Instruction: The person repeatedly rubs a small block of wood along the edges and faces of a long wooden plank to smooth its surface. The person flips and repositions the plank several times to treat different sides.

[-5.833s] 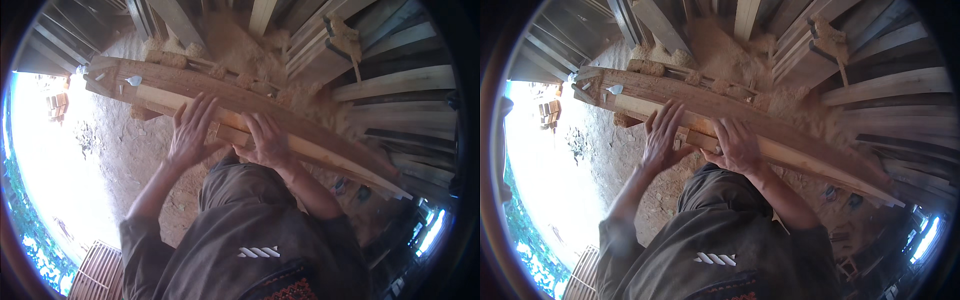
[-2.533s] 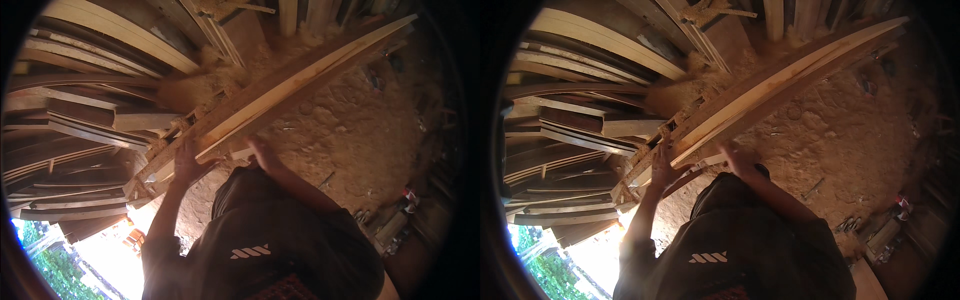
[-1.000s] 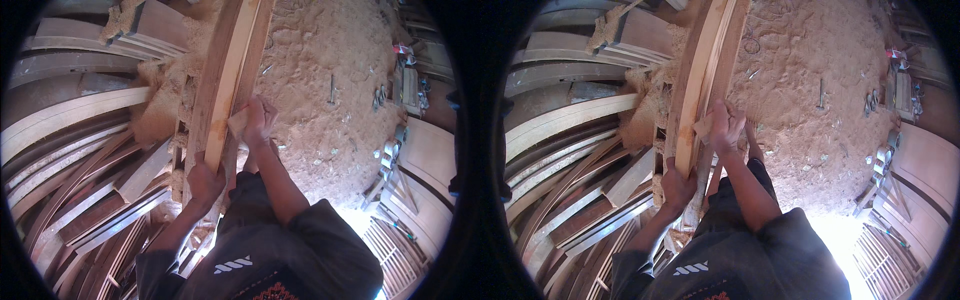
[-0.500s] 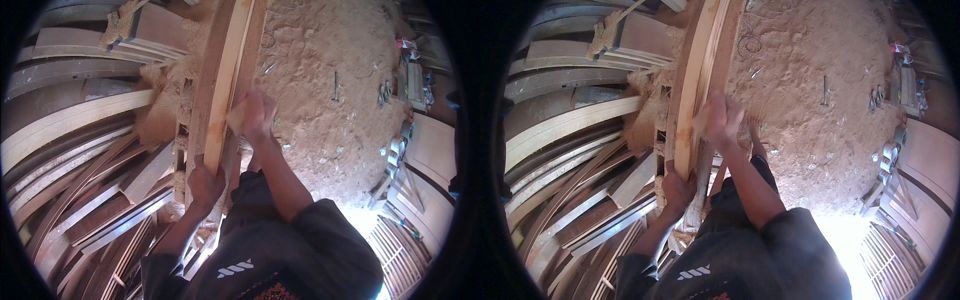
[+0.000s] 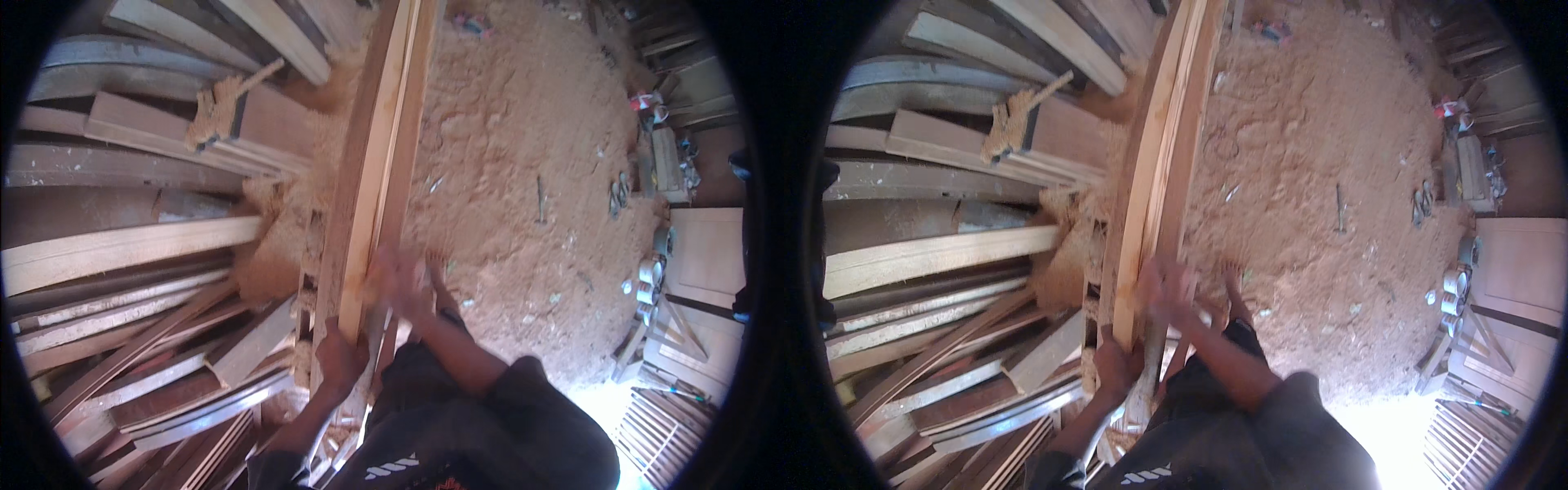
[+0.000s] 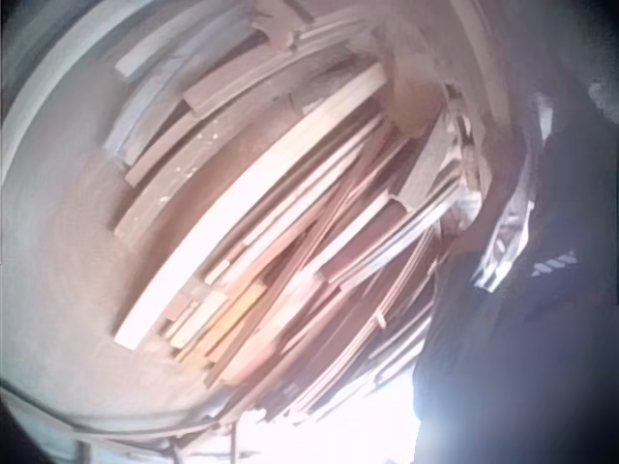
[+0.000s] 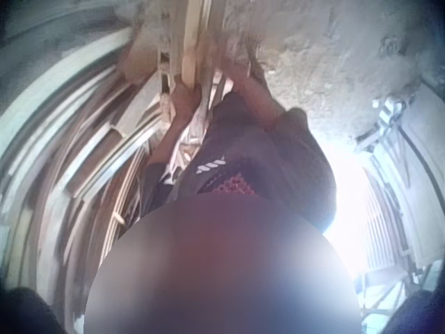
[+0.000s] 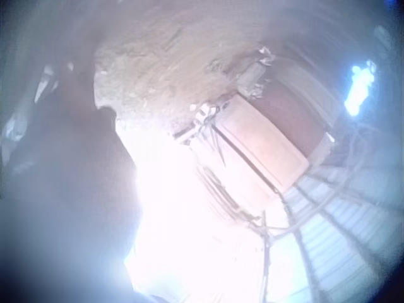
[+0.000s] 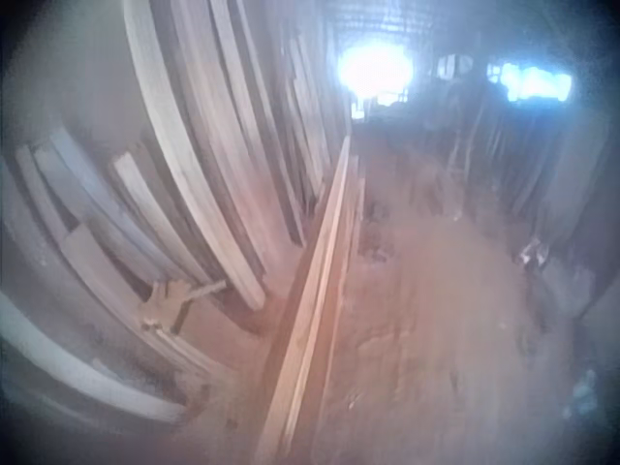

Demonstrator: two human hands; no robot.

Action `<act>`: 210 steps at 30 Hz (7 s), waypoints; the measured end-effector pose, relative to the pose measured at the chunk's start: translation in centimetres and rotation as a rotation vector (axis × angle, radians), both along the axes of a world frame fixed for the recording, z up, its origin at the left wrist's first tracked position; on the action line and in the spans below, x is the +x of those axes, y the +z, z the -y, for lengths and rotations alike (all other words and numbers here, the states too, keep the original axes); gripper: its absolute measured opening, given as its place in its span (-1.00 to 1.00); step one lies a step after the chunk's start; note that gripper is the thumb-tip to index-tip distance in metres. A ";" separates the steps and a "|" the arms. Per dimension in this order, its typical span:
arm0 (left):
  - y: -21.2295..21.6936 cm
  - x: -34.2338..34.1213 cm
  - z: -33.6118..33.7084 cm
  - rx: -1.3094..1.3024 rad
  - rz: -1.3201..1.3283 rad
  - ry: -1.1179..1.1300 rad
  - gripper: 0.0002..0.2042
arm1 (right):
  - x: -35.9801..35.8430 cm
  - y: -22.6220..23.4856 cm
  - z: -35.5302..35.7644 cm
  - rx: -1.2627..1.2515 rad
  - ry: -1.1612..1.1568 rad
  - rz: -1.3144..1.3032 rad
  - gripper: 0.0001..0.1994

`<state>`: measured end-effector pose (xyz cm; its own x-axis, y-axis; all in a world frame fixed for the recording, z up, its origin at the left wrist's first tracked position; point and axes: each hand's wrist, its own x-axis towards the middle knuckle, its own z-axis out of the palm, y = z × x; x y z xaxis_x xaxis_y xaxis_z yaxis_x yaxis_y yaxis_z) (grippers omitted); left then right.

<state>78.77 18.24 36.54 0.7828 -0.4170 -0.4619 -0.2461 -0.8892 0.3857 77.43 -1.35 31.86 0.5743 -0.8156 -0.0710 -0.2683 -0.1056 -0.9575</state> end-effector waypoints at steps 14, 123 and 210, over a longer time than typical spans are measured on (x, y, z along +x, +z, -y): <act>-1.4 -0.9 -0.1 0.005 -0.009 0.018 -0.36 | 0.6 4.3 2.6 -0.582 0.717 -0.084 -0.72; -1.6 -10.7 20.3 0.070 0.095 0.947 0.11 | 23.6 3.6 33.6 -0.839 1.082 -0.327 -0.61; -2.4 29.2 45.5 0.218 0.081 0.153 0.44 | 36.4 0.4 68.7 -0.563 0.919 -0.357 -0.55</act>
<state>108.01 -27.30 34.11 0.8670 -0.1884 -0.4613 -0.1244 -0.9783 0.1658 113.85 -70.03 32.25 0.9923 -0.0634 -0.1068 -0.1150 -0.7947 -0.5961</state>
